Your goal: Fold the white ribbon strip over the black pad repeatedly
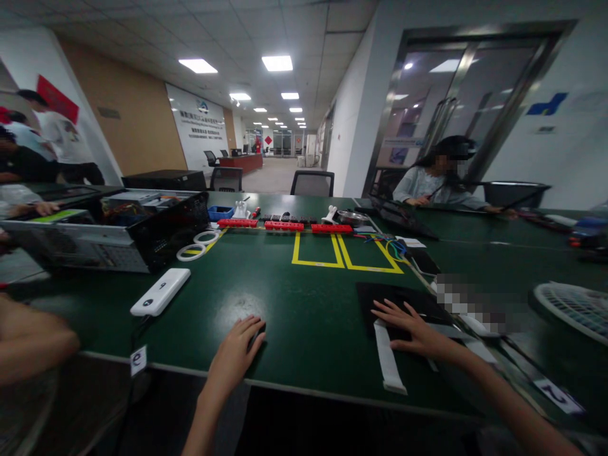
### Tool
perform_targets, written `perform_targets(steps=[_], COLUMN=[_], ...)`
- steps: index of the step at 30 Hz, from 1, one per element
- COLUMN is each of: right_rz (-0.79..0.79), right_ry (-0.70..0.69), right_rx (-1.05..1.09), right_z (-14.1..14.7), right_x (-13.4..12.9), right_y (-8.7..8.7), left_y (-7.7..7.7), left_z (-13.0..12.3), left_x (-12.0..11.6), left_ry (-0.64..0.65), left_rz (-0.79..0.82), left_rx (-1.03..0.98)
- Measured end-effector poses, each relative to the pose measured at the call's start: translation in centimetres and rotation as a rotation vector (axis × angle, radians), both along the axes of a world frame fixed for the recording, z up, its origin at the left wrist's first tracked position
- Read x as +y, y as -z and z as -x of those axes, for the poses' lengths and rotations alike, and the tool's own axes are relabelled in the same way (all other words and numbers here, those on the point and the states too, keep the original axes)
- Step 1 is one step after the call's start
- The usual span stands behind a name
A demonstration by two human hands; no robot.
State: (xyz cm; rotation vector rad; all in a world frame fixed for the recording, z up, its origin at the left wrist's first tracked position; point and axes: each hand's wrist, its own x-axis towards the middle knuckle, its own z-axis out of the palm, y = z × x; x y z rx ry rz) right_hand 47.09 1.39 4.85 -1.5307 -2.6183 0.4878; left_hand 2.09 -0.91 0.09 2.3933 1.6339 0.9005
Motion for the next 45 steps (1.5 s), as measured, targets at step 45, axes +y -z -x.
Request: perform_targets(steps=[45], right_rz=[-0.579], right_ry=[1.043], right_rx=[-0.139], right_z=[-10.6], right_x=[-6.4], right_y=[-1.8], left_y=[0.0], left_z=[0.0], left_x=[-0.1], left_ry=[-0.005], left_rz=[-0.001], left_rx=[-0.010])
